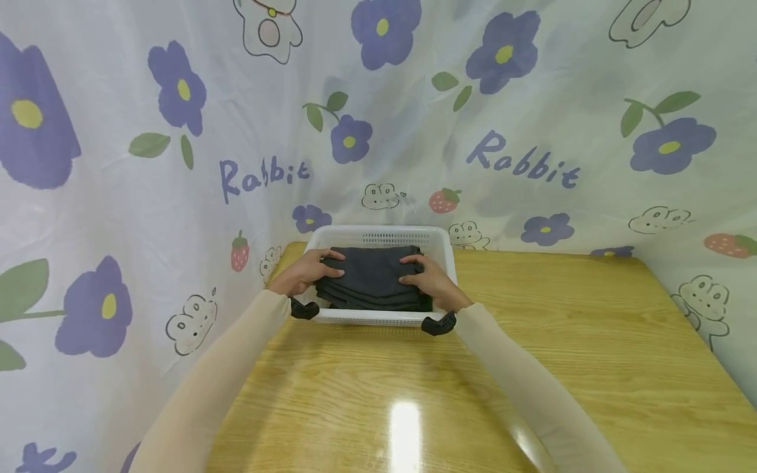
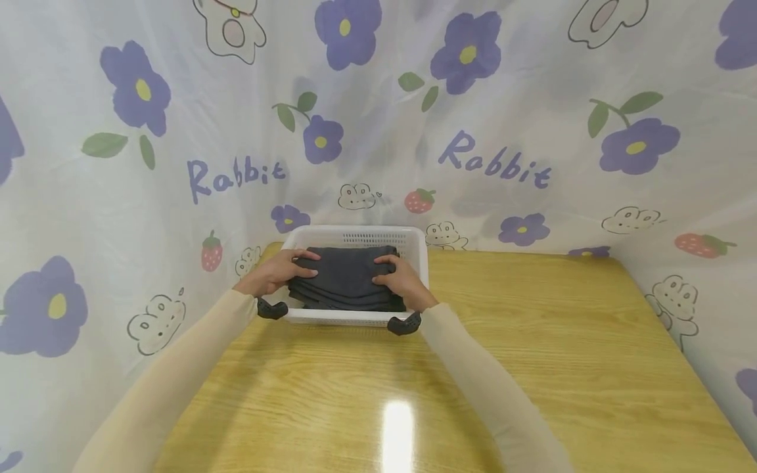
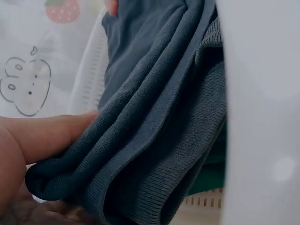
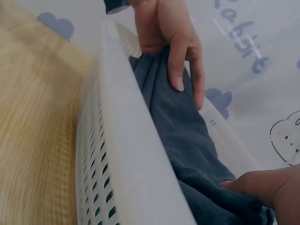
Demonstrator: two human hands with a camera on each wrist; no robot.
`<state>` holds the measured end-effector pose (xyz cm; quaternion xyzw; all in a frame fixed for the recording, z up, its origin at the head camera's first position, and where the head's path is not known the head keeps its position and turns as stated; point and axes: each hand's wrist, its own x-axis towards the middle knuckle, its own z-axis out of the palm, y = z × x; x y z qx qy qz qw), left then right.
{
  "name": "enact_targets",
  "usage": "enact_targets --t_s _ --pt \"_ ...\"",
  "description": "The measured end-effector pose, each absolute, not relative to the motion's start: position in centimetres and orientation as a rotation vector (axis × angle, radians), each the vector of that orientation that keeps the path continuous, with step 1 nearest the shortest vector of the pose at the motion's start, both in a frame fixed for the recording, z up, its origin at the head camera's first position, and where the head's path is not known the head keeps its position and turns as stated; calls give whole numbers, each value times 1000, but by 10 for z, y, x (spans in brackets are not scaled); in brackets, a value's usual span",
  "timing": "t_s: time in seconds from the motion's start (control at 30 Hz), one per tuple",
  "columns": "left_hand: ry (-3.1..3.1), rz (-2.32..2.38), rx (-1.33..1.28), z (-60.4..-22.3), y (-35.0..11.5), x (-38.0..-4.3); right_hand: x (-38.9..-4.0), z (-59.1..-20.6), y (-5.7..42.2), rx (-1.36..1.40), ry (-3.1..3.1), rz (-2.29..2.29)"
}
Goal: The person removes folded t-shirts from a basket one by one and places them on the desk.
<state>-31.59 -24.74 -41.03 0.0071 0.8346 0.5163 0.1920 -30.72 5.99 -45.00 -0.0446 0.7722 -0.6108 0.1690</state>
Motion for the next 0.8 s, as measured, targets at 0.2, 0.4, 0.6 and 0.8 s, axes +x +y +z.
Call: enact_targets --t_s 0.2,0.4,0.6,0.8 --pt "2427 1383 30 -406 -250 -312 -306 -450 59 -197 2357 -1686" --pt "2483 1369 14 -402 -256 -310 -305 -444 60 -250 2396 -1738" --pt "2509 1358 -16 -400 -259 -306 -301 -438 64 -239 2390 -1768" --pt "2531 1348 -10 -396 -257 -300 -296 -433 70 -270 2406 -1776"
